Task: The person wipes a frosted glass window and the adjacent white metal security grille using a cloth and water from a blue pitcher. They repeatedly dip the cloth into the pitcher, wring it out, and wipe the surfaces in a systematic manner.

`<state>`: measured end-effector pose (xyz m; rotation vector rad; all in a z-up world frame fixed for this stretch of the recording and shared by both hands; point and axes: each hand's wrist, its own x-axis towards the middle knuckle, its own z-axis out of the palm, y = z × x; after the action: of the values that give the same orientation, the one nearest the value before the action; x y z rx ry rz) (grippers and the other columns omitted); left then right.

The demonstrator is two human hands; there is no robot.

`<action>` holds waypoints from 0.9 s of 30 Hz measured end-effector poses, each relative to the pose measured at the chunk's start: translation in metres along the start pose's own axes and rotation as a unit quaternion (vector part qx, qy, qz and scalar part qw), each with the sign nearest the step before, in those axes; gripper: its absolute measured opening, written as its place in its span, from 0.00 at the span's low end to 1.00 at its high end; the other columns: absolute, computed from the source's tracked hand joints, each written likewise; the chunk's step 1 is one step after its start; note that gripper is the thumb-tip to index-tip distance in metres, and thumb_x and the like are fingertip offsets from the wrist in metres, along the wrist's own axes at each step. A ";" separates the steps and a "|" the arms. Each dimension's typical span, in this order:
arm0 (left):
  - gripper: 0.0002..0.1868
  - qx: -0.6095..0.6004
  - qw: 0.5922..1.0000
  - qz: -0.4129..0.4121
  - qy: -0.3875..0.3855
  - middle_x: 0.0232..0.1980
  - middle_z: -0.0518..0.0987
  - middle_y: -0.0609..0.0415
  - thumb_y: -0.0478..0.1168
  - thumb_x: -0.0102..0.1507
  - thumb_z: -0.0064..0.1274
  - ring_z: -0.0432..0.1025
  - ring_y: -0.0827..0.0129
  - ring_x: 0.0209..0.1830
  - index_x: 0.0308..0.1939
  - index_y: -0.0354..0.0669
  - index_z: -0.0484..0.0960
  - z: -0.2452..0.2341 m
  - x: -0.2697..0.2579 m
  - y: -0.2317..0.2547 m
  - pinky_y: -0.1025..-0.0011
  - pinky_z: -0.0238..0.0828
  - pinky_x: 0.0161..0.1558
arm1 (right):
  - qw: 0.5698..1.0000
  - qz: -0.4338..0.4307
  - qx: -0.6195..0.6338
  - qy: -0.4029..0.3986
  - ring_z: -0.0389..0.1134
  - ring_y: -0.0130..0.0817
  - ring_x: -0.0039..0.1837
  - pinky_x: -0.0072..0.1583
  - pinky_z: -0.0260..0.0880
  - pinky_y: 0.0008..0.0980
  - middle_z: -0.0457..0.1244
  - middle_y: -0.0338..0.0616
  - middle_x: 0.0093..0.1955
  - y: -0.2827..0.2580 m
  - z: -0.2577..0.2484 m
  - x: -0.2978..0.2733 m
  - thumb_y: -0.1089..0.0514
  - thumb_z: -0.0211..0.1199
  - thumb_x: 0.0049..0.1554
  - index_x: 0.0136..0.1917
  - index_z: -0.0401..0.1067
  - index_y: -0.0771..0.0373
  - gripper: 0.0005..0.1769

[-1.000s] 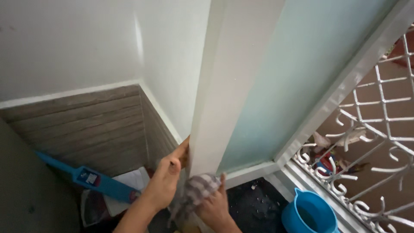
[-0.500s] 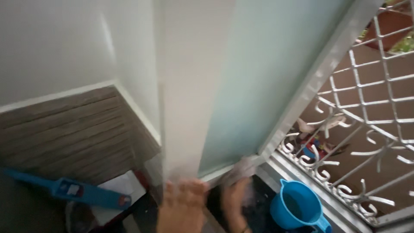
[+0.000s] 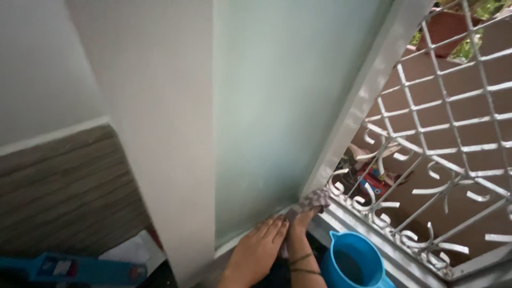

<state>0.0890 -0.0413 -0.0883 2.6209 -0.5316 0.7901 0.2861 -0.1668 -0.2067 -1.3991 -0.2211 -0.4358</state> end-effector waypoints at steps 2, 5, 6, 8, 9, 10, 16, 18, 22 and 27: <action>0.34 -0.078 0.992 -0.073 -0.071 0.71 0.69 0.37 0.30 0.59 0.44 0.64 0.47 0.70 0.71 0.30 0.66 -0.001 0.007 0.004 0.59 0.62 0.66 | 0.986 -0.124 -0.106 0.029 0.52 0.46 0.79 0.79 0.48 0.45 0.52 0.51 0.79 -0.070 0.010 0.028 0.50 0.44 0.72 0.79 0.54 0.57 0.26; 0.38 -0.149 0.974 -0.138 -0.097 0.73 0.68 0.40 0.28 0.57 0.45 0.64 0.47 0.69 0.74 0.37 0.65 -0.005 0.007 -0.003 0.59 0.62 0.67 | 0.934 -0.277 -0.217 0.064 0.49 0.46 0.83 0.83 0.44 0.47 0.51 0.49 0.82 -0.166 0.021 0.081 0.52 0.48 0.72 0.80 0.55 0.54 0.25; 0.37 -0.167 0.974 -0.131 -0.083 0.74 0.68 0.40 0.26 0.57 0.44 0.65 0.47 0.69 0.73 0.37 0.66 -0.005 0.008 -0.005 0.60 0.62 0.68 | 0.909 -0.324 -0.250 0.077 0.47 0.46 0.84 0.84 0.43 0.47 0.51 0.49 0.83 -0.194 0.030 0.105 0.53 0.50 0.72 0.80 0.55 0.53 0.25; 0.37 -0.202 0.971 -0.117 -0.055 0.74 0.68 0.39 0.24 0.56 0.41 0.66 0.47 0.69 0.72 0.37 0.69 -0.004 0.007 -0.008 0.61 0.62 0.70 | 0.858 -0.380 -0.330 0.099 0.45 0.46 0.87 0.86 0.40 0.49 0.50 0.47 0.86 -0.240 0.049 0.147 0.54 0.52 0.73 0.81 0.56 0.50 0.25; 0.38 -0.207 0.966 -0.124 -0.096 0.74 0.66 0.37 0.24 0.57 0.41 0.64 0.46 0.70 0.73 0.36 0.65 -0.003 0.009 -0.013 0.60 0.59 0.70 | 0.833 -0.397 -0.370 0.108 0.44 0.46 0.88 0.87 0.39 0.49 0.49 0.47 0.87 -0.258 0.058 0.164 0.55 0.54 0.73 0.81 0.56 0.49 0.25; 0.38 -0.214 0.958 -0.134 -0.136 0.74 0.63 0.35 0.24 0.57 0.42 0.62 0.44 0.70 0.75 0.36 0.62 0.001 0.012 -0.017 0.59 0.56 0.71 | 0.846 -0.401 -0.335 0.107 0.40 0.50 0.89 0.87 0.36 0.52 0.44 0.51 0.88 -0.268 0.061 0.169 0.56 0.51 0.73 0.83 0.49 0.56 0.28; 0.40 -0.205 0.971 -0.082 -0.093 0.74 0.65 0.34 0.24 0.53 0.42 0.61 0.44 0.73 0.73 0.35 0.66 0.019 0.004 -0.027 0.58 0.53 0.74 | 0.836 -0.466 -0.271 0.106 0.33 0.47 0.91 0.86 0.26 0.53 0.36 0.42 0.89 -0.234 0.062 0.125 0.54 0.46 0.73 0.82 0.50 0.42 0.26; 0.42 -0.202 0.971 -0.082 -0.097 0.73 0.65 0.35 0.23 0.51 0.42 0.61 0.44 0.74 0.73 0.37 0.67 0.022 0.006 -0.029 0.58 0.53 0.75 | 0.908 -0.355 -0.207 0.082 0.33 0.57 0.89 0.85 0.27 0.63 0.37 0.51 0.88 -0.189 0.048 0.083 0.48 0.43 0.66 0.83 0.44 0.45 0.33; 0.42 -0.214 0.968 -0.074 -0.107 0.72 0.65 0.33 0.24 0.51 0.44 0.60 0.42 0.73 0.74 0.34 0.64 0.024 0.009 -0.033 0.57 0.54 0.73 | 0.918 -0.307 -0.237 0.086 0.37 0.60 0.87 0.83 0.32 0.55 0.39 0.60 0.87 -0.087 0.029 0.017 0.54 0.48 0.64 0.77 0.54 0.61 0.29; 0.42 -0.153 0.981 -0.088 -0.086 0.71 0.66 0.34 0.25 0.50 0.48 0.60 0.40 0.72 0.72 0.33 0.64 0.043 0.004 -0.038 0.54 0.51 0.71 | 0.921 -0.239 -0.300 0.074 0.40 0.65 0.83 0.80 0.35 0.52 0.41 0.66 0.81 -0.102 0.027 0.028 0.67 0.50 0.52 0.77 0.50 0.70 0.39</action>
<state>0.1279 -0.0279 -0.1282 2.4187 -0.4222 0.3930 0.2712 -0.1563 -0.0991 -1.9034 -0.3227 -1.0796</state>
